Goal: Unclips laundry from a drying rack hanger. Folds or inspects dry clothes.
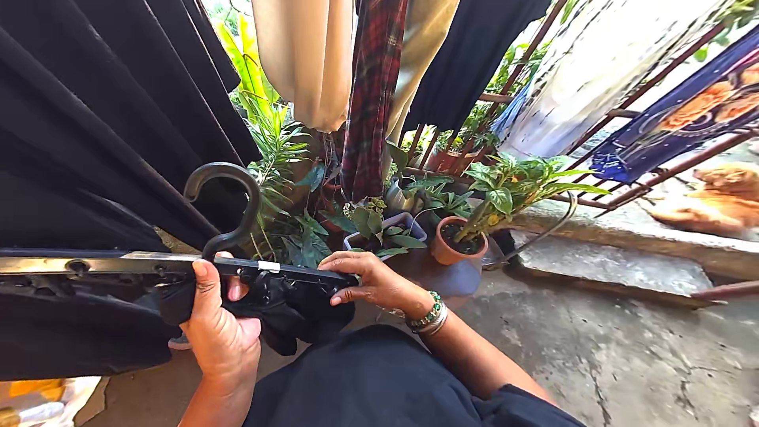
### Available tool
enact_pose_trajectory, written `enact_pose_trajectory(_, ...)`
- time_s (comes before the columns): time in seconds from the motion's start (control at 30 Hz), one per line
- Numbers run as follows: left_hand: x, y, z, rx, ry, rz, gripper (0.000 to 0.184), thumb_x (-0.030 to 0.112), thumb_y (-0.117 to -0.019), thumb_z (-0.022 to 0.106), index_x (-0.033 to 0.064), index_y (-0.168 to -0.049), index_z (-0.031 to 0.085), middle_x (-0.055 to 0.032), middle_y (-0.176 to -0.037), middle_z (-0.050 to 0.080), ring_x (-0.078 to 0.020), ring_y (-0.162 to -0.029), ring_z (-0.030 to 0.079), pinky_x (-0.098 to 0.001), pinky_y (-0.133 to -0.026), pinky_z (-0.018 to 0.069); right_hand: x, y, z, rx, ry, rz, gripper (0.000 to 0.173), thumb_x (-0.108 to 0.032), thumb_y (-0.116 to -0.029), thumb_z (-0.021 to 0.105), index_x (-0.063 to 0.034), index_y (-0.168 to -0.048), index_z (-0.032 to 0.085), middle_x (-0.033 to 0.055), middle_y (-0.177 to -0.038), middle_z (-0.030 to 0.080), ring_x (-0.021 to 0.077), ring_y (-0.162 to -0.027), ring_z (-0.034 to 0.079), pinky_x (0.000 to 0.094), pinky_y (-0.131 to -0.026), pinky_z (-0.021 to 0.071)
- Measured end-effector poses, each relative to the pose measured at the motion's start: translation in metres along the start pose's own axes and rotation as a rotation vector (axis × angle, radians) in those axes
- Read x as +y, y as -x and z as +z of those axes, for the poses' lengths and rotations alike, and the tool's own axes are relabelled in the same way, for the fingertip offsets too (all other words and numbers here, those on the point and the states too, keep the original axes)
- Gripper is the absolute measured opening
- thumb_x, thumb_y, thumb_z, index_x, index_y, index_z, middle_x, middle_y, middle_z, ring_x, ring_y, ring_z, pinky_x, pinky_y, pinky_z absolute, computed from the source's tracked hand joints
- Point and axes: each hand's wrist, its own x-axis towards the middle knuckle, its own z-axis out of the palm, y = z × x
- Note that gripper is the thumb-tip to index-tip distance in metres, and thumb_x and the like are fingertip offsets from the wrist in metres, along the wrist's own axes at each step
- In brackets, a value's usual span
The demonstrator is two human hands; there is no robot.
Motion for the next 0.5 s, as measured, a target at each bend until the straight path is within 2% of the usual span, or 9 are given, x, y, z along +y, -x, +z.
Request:
enact_pose_trajectory(0.1,0.002,-0.001,-0.002,0.009,0.018,0.012,0.031,0.016,-0.1115,0.035,0.009,-0.096,0.062,0.0047,-0.065,0.059,-0.0021,-0.049,0.053,-0.0146,-0.052,0.0499,-0.005,0.002,-0.005,-0.002,0.126,-0.001,0.039,-0.02,-0.093,0.076,0.0072,-0.12,0.068,0.0184,-0.115,0.07,0.0158,-0.107,0.067,0.0278,-0.095,0.0544)
enact_pose_trajectory(0.17,0.003,-0.002,-0.004,0.034,0.009,0.033,0.032,0.017,-0.1118,0.035,0.0097,-0.094,0.061,0.0055,-0.062,0.057,-0.0023,-0.048,0.052,-0.0146,-0.052,0.0494,-0.01,0.001,-0.003,-0.004,0.252,-0.026,0.051,-0.032,-0.0907,0.078,0.0059,-0.122,0.067,0.0174,-0.109,0.071,0.0171,-0.103,0.068,0.0298,-0.093,0.0545)
enact_pose_trajectory(0.23,0.004,-0.003,-0.006,0.054,-0.018,0.058,0.034,0.018,-0.1123,0.033,0.0104,-0.093,0.06,0.0073,-0.06,0.055,-0.0014,-0.048,0.051,-0.0144,-0.051,0.0487,-0.015,0.0,0.003,0.011,0.345,-0.052,0.055,-0.031,-0.0866,0.082,0.0057,-0.124,0.066,0.0183,-0.109,0.071,0.0203,-0.103,0.068,0.0326,-0.094,0.0545)
enact_pose_trajectory(0.3,0.006,-0.003,-0.007,0.069,-0.029,0.069,0.036,0.02,-0.1125,0.031,0.0103,-0.093,0.06,0.0077,-0.06,0.055,-0.0006,-0.048,0.051,-0.0138,-0.051,0.0481,-0.015,-0.001,0.008,0.085,0.398,-0.107,0.042,-0.023,-0.0878,0.081,0.0056,-0.116,0.069,0.0175,-0.102,0.073,0.0197,-0.096,0.07,0.0314,-0.091,0.056)
enact_pose_trajectory(0.37,0.009,-0.003,-0.01,0.078,-0.031,0.082,0.035,0.019,-0.1128,0.031,0.0092,-0.098,0.06,0.0064,-0.065,0.058,-0.0012,-0.05,0.053,-0.014,-0.052,0.0489,-0.017,-0.004,0.009,0.175,0.401,-0.148,0.03,-0.019,-0.0909,0.077,0.0053,-0.108,0.072,0.015,-0.095,0.073,0.0161,-0.091,0.07,0.0278,-0.087,0.0565)
enact_pose_trajectory(0.43,0.013,-0.003,-0.011,0.079,-0.035,0.081,0.034,0.02,-0.1131,0.029,0.0087,-0.105,0.06,0.0045,-0.074,0.064,-0.002,-0.054,0.057,-0.0147,-0.054,0.052,-0.022,-0.007,0.006,0.259,0.361,-0.153,0.026,-0.017,-0.0941,0.074,0.0056,-0.105,0.074,0.0132,-0.097,0.075,0.0114,-0.092,0.072,0.0252,-0.087,0.0577)
enact_pose_trajectory(0.5,0.017,-0.003,-0.011,0.059,-0.03,0.094,0.035,0.022,-0.1133,0.028,0.0097,-0.106,0.059,0.0048,-0.076,0.065,-0.0019,-0.057,0.059,-0.0148,-0.056,0.0529,-0.029,-0.011,0.001,0.315,0.293,-0.18,0.023,-0.015,-0.0947,0.072,0.0068,-0.103,0.074,0.0123,-0.097,0.076,0.0091,-0.093,0.071,0.0244,-0.087,0.0581)
